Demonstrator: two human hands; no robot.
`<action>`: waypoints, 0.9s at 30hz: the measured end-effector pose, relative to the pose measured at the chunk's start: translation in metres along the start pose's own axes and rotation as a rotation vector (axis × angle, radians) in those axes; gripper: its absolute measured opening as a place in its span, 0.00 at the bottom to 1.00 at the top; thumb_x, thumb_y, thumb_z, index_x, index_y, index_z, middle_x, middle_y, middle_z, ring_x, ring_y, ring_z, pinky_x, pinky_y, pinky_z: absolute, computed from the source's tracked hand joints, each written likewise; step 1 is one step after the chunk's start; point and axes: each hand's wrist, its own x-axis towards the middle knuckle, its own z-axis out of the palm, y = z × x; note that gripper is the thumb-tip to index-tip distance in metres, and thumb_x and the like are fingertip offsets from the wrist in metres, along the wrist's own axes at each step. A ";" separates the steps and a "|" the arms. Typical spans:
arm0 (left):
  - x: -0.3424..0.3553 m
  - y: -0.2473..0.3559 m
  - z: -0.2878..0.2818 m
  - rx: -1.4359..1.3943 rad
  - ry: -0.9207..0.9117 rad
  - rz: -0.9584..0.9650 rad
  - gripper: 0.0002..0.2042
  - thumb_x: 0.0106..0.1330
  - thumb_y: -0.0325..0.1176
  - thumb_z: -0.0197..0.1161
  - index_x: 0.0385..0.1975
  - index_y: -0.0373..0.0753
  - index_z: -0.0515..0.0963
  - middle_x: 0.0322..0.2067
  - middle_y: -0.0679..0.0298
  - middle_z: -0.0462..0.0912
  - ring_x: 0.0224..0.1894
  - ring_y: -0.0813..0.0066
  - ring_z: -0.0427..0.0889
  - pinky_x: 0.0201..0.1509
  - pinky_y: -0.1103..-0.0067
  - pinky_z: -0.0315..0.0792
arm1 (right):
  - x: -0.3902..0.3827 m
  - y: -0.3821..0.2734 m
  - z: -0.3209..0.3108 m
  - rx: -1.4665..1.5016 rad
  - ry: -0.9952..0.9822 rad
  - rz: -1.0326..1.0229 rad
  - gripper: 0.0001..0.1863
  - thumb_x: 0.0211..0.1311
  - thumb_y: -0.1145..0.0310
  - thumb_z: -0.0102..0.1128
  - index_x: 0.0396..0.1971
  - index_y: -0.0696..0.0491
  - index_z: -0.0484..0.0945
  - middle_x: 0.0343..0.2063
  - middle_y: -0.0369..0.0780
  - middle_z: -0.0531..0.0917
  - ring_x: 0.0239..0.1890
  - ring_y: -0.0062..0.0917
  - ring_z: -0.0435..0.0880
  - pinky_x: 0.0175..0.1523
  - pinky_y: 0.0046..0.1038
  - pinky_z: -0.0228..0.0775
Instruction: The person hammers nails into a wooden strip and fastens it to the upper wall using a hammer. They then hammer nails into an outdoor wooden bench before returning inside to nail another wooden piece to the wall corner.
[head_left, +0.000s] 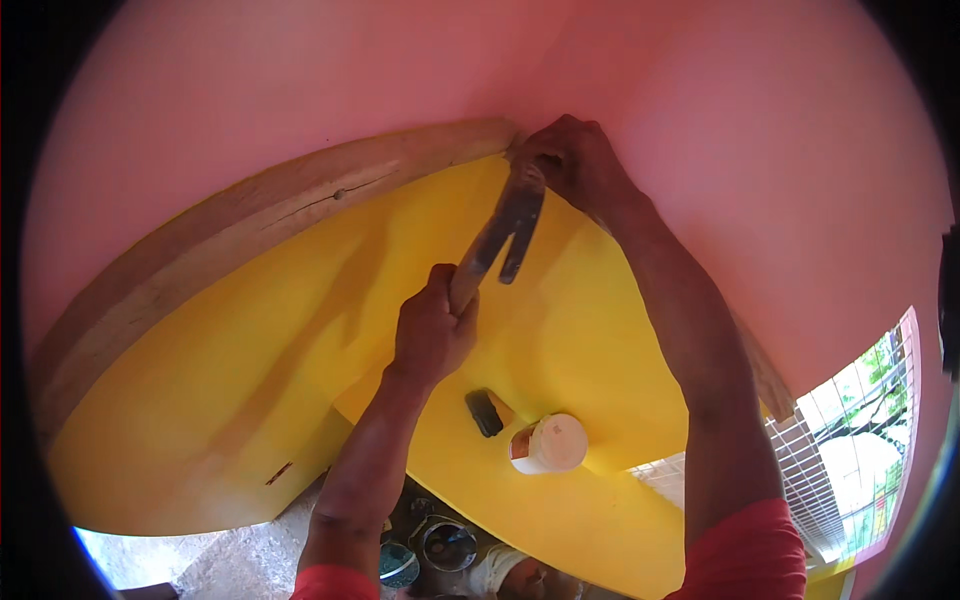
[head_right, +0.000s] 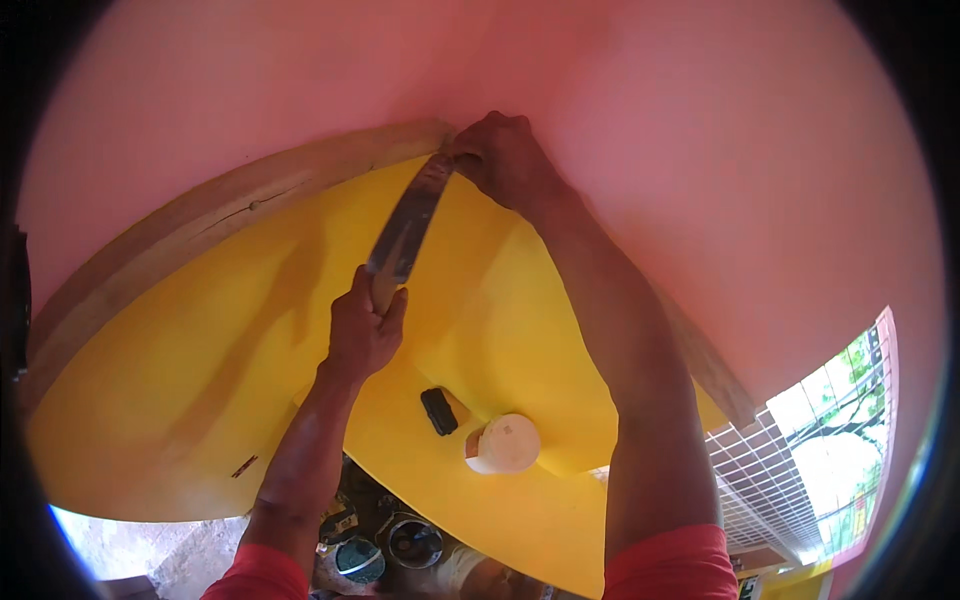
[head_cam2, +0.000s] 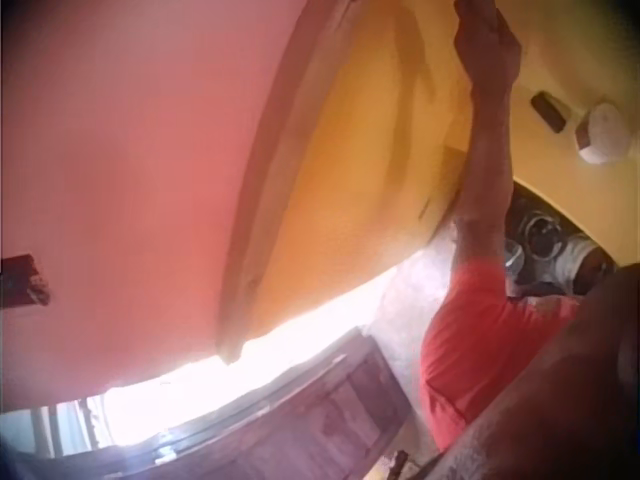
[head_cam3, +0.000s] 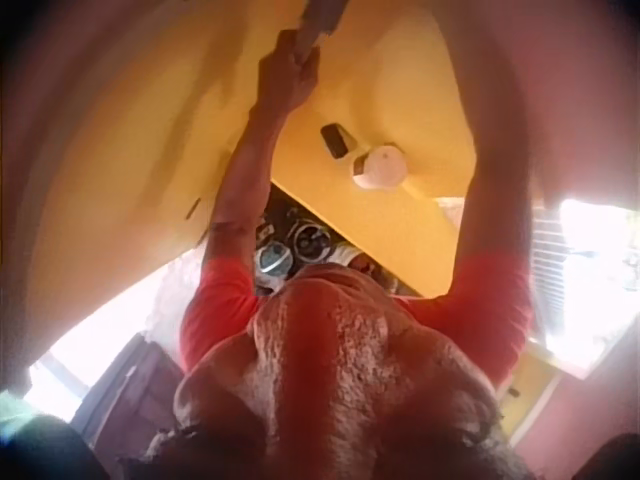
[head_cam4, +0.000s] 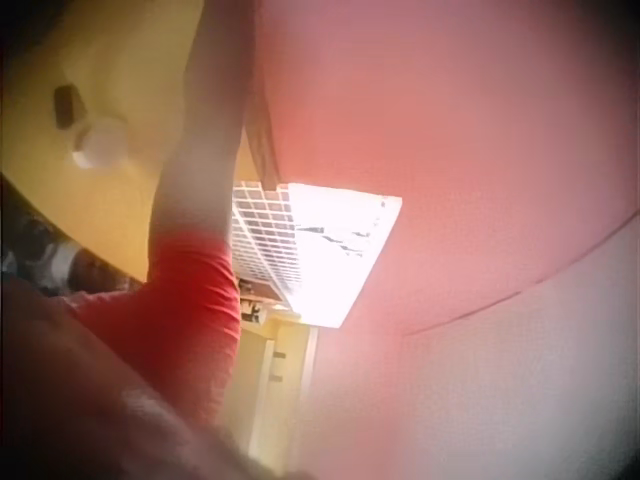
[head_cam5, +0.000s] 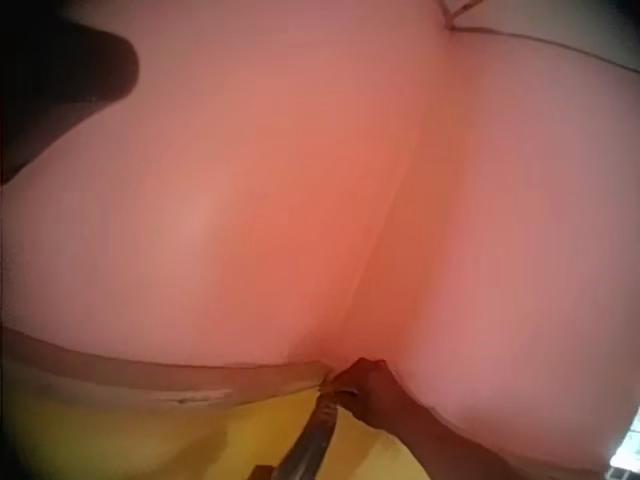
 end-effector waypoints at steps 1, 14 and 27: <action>0.005 -0.001 0.005 0.056 -0.030 -0.023 0.11 0.65 0.35 0.59 0.40 0.38 0.69 0.27 0.49 0.81 0.30 0.45 0.81 0.33 0.62 0.75 | -0.001 0.002 -0.002 -0.016 -0.029 0.015 0.07 0.47 0.76 0.65 0.29 0.50 0.85 0.28 0.35 0.85 0.34 0.31 0.81 0.43 0.31 0.75; 0.019 -0.009 0.020 0.091 -0.108 -0.062 0.10 0.65 0.34 0.54 0.41 0.37 0.70 0.31 0.47 0.82 0.34 0.44 0.81 0.40 0.58 0.75 | -0.001 0.002 0.000 0.061 -0.018 0.029 0.15 0.39 0.84 0.65 0.31 0.53 0.85 0.27 0.38 0.85 0.33 0.30 0.80 0.40 0.29 0.76; 0.018 -0.016 0.011 0.152 -0.060 0.003 0.11 0.61 0.31 0.61 0.41 0.39 0.70 0.29 0.49 0.81 0.32 0.47 0.82 0.36 0.65 0.75 | 0.000 -0.001 0.001 -0.040 -0.028 -0.003 0.11 0.43 0.76 0.68 0.30 0.50 0.84 0.27 0.38 0.84 0.33 0.35 0.82 0.40 0.32 0.76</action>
